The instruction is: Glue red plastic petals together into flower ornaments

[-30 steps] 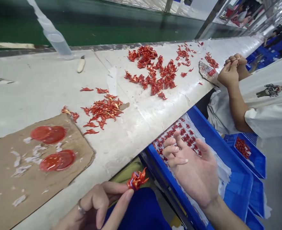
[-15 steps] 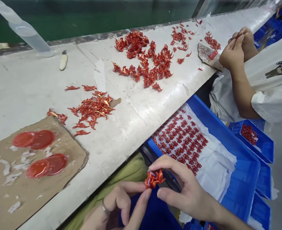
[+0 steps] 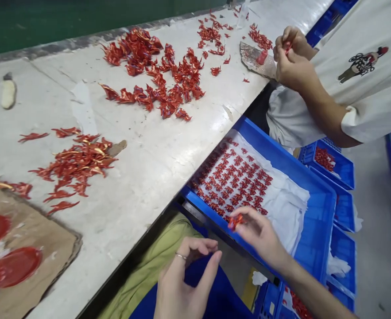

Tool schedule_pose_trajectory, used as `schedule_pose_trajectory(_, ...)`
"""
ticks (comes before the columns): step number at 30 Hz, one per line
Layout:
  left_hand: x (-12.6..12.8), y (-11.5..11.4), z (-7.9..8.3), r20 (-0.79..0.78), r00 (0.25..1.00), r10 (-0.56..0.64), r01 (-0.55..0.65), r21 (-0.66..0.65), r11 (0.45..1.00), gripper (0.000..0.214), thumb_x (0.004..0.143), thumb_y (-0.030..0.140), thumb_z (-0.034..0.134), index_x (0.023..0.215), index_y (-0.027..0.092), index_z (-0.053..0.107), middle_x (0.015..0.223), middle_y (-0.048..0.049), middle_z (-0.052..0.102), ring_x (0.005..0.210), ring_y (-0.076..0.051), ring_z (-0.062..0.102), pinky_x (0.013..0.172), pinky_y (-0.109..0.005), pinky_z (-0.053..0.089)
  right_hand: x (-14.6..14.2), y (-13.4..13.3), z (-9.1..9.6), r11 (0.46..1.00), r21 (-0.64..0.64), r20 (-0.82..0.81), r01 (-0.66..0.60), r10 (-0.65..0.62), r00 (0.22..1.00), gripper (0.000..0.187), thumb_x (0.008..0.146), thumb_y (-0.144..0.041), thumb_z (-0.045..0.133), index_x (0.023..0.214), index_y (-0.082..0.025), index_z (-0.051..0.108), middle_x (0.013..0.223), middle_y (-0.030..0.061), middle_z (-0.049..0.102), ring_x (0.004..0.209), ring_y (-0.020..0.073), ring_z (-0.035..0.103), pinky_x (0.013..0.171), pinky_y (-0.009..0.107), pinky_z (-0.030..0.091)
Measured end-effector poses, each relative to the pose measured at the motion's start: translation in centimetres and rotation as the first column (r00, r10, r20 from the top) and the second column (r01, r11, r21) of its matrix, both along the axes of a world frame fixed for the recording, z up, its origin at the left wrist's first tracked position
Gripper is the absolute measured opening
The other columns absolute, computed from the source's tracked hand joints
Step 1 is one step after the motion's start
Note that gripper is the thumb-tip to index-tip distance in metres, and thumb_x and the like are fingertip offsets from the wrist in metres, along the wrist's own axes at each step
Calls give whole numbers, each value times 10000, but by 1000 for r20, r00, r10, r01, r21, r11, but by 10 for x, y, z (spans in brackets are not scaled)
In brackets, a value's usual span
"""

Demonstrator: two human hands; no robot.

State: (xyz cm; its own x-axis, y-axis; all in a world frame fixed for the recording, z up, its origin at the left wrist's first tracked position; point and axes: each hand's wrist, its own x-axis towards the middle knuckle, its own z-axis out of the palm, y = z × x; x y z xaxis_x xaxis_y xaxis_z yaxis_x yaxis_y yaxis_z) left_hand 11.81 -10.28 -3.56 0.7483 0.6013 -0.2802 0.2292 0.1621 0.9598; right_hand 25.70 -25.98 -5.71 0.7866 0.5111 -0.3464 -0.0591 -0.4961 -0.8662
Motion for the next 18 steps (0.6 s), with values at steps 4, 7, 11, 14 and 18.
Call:
schedule_pose_trajectory(4,-11,-1,-12,-38,999,-15,13,-42,999,70,948,290,708,917,289,646,892,80,796,808,-114,786,831,-174,600,54,-80,-42,962,-214,134,173,-146,980,425,984,-600,599,1153,-227,713,1009,74,743,911,231,720,829,399,630)
schedule_pose_trajectory(7,-21,2,-16,-61,998,-5,1,-63,998,107,956,368,725,927,285,662,880,69,798,819,-123,788,844,-174,596,84,-128,-70,916,-366,158,164,-112,981,333,1019,-485,657,1151,-181,692,997,48,726,833,186,702,779,383,623)
schedule_pose_trajectory(11,-27,6,-18,-86,996,11,-18,-86,996,186,945,437,741,913,266,672,868,40,803,815,-148,797,841,-196,603,101,-148,-92,864,-504,81,13,32,996,243,1036,-380,681,1136,-159,698,1041,39,739,830,164,718,756,349,631)
schedule_pose_trajectory(14,-31,7,-20,-101,995,18,-27,-97,995,223,943,471,736,912,258,680,868,22,802,818,-165,798,831,-214,609,106,-146,-95,812,-578,40,-79,125,991,235,1033,-375,689,1108,-152,706,1014,31,746,809,158,724,748,343,633)
schedule_pose_trajectory(18,-36,8,-23,-114,993,26,-38,-100,994,219,949,467,719,913,257,671,870,19,793,804,-166,786,826,-219,595,108,-138,-72,757,-652,140,-52,188,972,342,1025,-487,649,1092,-158,719,903,57,762,798,214,744,800,426,634)
